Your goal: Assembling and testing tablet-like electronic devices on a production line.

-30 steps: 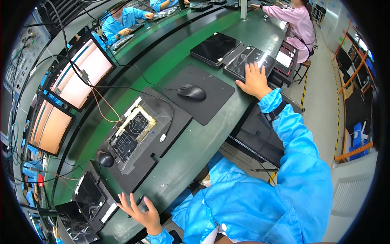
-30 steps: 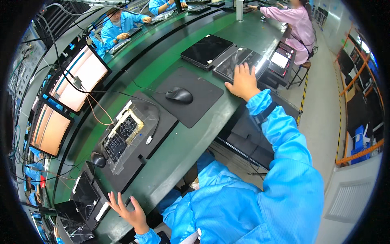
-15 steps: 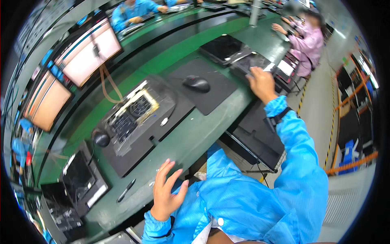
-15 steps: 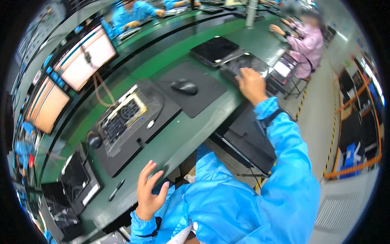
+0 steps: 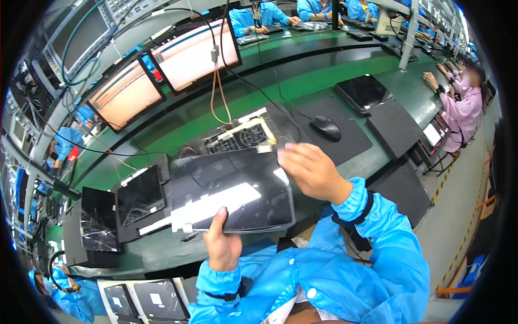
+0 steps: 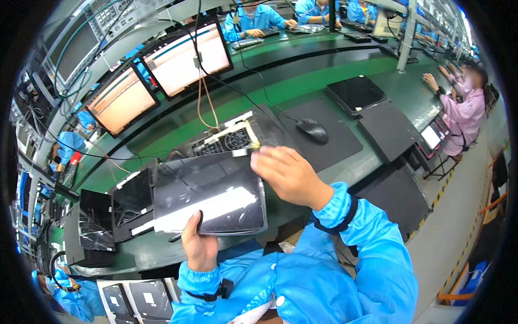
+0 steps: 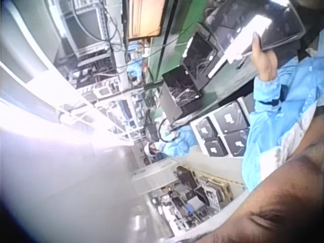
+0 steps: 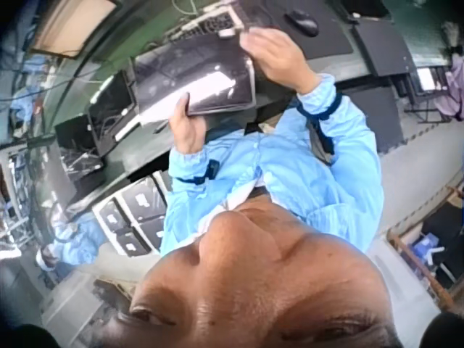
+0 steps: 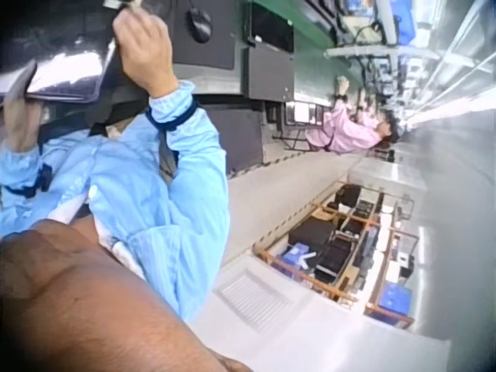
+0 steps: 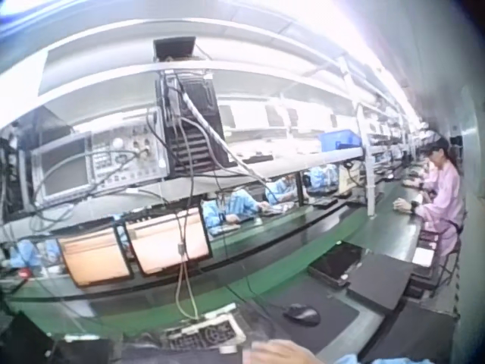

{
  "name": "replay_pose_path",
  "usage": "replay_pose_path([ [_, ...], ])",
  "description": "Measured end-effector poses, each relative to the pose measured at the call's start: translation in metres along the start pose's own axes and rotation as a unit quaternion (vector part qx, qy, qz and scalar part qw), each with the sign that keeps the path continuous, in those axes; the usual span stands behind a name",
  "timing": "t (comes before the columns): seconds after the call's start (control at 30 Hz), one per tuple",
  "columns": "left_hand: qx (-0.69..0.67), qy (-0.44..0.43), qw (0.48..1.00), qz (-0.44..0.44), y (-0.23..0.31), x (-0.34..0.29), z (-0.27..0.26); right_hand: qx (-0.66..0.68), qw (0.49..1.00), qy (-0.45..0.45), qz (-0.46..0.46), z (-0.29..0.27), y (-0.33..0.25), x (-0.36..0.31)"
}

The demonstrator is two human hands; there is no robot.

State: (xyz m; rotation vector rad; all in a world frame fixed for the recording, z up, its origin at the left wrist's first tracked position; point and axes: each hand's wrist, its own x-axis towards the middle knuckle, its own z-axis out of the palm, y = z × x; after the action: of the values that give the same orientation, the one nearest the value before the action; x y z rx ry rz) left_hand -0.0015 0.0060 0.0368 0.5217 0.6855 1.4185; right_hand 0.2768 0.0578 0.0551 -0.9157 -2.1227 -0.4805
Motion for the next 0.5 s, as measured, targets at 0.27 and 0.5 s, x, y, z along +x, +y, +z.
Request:
replay_pose_path([
  [0.27, -0.078, 0.038, 0.992, 0.094, 0.05, -0.029, -0.074, 0.156, 0.977, -0.127, 0.071, 0.047, 0.024, -0.002],
  [0.5, -0.162, 0.053, 0.98, 0.106, 0.043, -0.013, -0.098, 0.495, 0.83, -0.101, 0.235, 0.034, -0.067, 0.046],
])
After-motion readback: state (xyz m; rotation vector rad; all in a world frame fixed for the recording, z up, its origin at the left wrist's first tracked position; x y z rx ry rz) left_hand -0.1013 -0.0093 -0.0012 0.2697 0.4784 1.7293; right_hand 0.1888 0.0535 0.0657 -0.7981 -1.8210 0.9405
